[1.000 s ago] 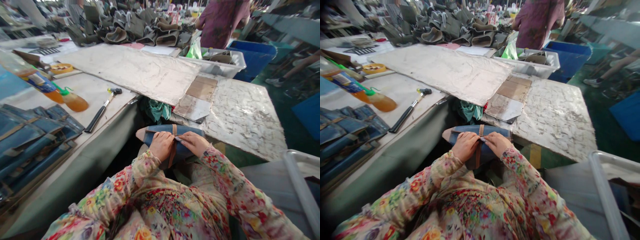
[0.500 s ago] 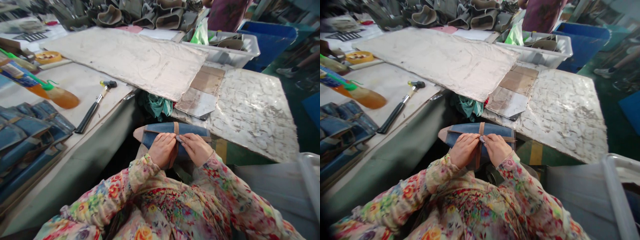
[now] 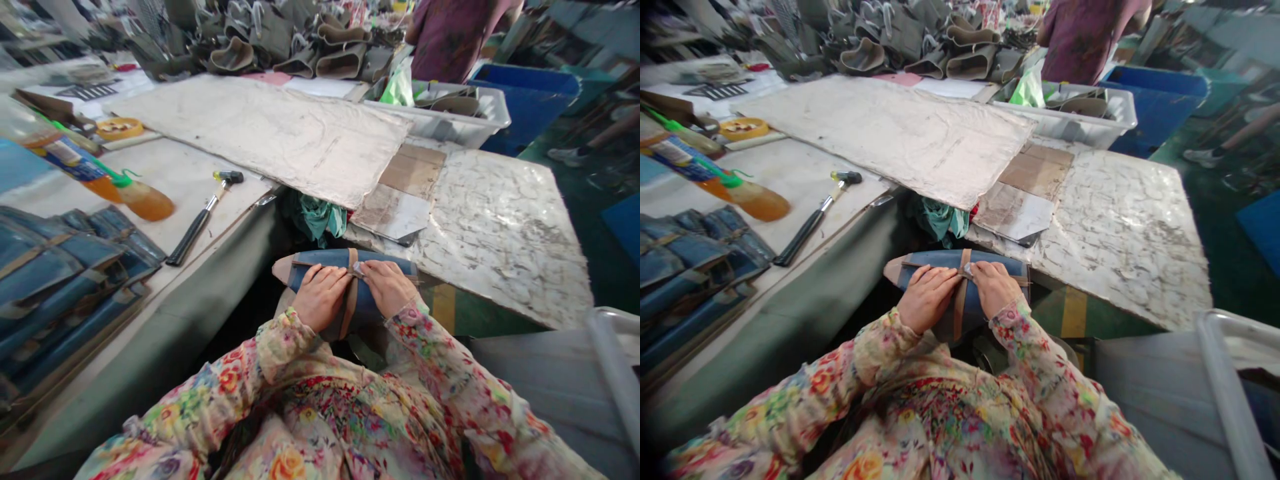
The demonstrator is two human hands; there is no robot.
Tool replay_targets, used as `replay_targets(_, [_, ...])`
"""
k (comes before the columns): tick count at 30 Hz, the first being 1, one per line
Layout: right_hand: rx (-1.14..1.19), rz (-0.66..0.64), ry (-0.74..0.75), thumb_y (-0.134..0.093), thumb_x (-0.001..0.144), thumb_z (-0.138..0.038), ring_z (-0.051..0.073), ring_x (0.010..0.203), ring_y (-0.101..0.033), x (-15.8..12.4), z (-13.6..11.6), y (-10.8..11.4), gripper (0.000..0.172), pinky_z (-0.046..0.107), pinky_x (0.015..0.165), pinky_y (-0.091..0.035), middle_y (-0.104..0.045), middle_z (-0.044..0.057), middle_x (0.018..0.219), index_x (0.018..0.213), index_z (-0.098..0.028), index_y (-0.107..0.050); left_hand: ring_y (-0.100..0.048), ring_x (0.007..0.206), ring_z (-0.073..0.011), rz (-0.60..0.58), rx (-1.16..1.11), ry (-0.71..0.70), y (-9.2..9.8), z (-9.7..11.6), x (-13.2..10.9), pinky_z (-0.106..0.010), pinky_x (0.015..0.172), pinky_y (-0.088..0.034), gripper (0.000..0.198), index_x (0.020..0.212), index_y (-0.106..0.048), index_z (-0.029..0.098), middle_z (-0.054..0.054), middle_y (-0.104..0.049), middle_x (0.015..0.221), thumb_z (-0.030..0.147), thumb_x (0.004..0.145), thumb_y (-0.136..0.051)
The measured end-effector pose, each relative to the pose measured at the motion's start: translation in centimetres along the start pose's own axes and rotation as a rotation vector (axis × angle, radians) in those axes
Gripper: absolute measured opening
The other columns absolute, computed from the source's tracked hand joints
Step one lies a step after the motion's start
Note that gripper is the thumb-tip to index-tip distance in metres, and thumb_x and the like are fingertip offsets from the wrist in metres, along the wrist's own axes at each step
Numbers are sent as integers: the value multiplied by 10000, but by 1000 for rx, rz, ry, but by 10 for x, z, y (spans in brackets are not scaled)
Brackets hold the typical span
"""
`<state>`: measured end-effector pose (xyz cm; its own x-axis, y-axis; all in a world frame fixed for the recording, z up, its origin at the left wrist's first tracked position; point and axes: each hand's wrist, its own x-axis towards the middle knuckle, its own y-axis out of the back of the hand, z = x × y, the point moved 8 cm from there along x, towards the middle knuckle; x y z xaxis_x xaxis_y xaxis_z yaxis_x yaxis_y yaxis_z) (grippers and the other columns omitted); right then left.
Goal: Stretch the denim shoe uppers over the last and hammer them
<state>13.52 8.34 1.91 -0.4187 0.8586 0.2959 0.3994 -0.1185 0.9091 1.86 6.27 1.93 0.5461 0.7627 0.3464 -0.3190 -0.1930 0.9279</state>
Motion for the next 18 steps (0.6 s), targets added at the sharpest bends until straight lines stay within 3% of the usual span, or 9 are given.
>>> replay_targets(7, [75, 18, 119, -414, 871, -221, 197, 984, -491, -1, -13, 10, 323, 362, 898, -451, -587, 40, 1132, 1148, -199, -581, -494, 1108, -176, 22, 49, 34, 7, -16, -12, -373, 1009, -274, 333, 1171, -536, 183, -54, -574, 1198, 217, 875, -385])
replay_targets(18, [27, -89, 202, -374, 886, -209, 204, 975, -507, 21, -43, -16, 332, 330, 872, -480, -596, 67, 1129, 1113, -150, -609, -498, 1098, -168, 27, 63, 59, 13, -31, -21, -357, 1001, -288, 332, 1190, -523, 184, -57, -585, 1177, 231, 887, -393])
